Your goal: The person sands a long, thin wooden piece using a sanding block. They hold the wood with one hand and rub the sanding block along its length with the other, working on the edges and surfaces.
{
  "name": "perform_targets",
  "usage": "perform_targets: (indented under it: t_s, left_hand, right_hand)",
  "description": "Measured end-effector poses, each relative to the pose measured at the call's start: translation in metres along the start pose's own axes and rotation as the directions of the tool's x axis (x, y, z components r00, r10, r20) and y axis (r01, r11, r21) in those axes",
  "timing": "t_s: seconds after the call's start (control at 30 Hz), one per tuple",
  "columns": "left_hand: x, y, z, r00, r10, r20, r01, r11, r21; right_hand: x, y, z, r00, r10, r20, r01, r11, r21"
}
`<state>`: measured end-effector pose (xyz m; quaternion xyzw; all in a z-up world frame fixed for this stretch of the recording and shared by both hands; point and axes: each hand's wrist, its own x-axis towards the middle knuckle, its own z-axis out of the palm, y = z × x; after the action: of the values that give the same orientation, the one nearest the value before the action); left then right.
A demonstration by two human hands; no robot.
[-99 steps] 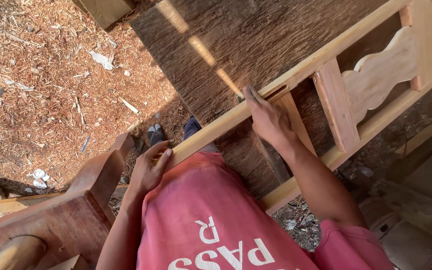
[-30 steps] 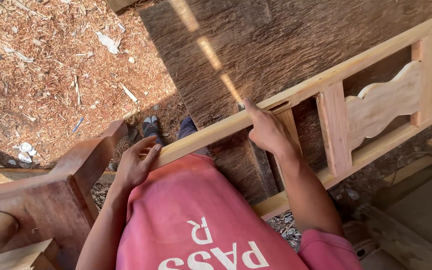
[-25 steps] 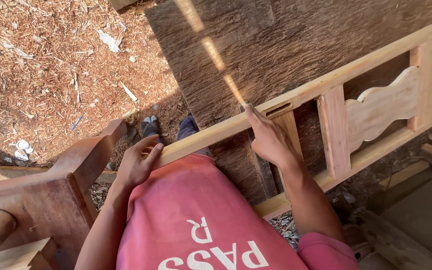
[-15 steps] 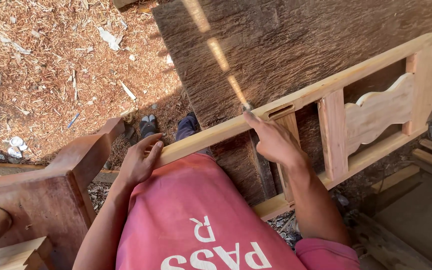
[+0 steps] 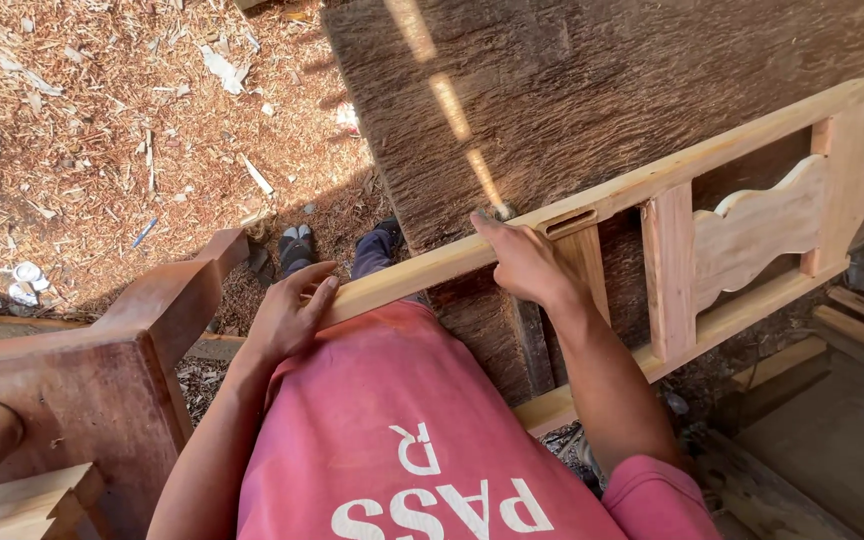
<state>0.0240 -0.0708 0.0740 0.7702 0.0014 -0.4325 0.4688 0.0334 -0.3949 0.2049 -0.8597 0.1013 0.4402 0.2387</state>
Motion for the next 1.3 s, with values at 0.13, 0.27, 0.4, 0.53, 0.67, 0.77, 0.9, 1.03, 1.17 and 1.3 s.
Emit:
perform_targets:
  t_s: [0.13, 0.27, 0.4, 0.53, 0.67, 0.77, 0.9, 1.03, 1.17, 1.3]
  left_hand:
    - [0.001, 0.006, -0.002, 1.000, 0.022, -0.020, -0.022, 1.000, 0.011]
    - [-0.001, 0.007, -0.001, 0.999, 0.020, -0.030, -0.020, 1.000, 0.003]
    - [-0.003, 0.009, -0.002, 0.999, 0.019, -0.026, -0.018, 1.000, 0.009]
    - [-0.002, 0.008, -0.001, 0.999, 0.010, -0.037, -0.010, 1.000, 0.012]
    - [0.002, 0.005, -0.001, 0.999, 0.025, -0.022, -0.024, 0.999, 0.040]
    - [0.003, 0.001, -0.001, 0.999, 0.038, -0.014, -0.038, 0.998, 0.056]
    - [0.002, 0.002, 0.000, 0.999, 0.050, -0.013, -0.049, 0.998, 0.049]
    - [0.003, 0.001, -0.001, 0.998, 0.057, -0.021, -0.055, 0.997, 0.059]
    - [0.003, -0.001, 0.000, 0.997, 0.067, -0.035, -0.065, 0.997, 0.036]
    - [0.002, 0.006, 0.001, 0.997, 0.070, -0.025, -0.069, 0.997, 0.035]
  right_hand:
    - [-0.006, -0.003, -0.006, 0.999, 0.014, 0.033, -0.014, 1.000, -0.010]
    - [0.011, -0.002, 0.001, 0.995, -0.008, 0.095, 0.014, 0.998, -0.062]
    - [0.000, -0.014, 0.006, 0.999, -0.023, 0.047, 0.026, 0.998, -0.065]
    - [-0.011, -0.011, 0.007, 0.994, 0.057, 0.090, -0.049, 0.995, -0.087]
    - [0.011, 0.007, 0.023, 0.999, -0.039, 0.024, 0.041, 0.996, -0.081]
    - [-0.012, -0.018, 0.003, 0.998, 0.012, 0.057, -0.007, 0.997, -0.082]
    - [0.021, 0.009, 0.020, 0.996, 0.040, 0.076, -0.033, 0.996, -0.079]
    - [0.002, -0.016, 0.013, 0.997, 0.023, 0.075, -0.013, 0.991, -0.131]
    - [0.003, -0.013, 0.020, 0.997, 0.026, 0.079, -0.015, 0.991, -0.133]
    - [0.020, -0.013, 0.033, 0.997, -0.049, 0.059, 0.052, 0.998, -0.045]
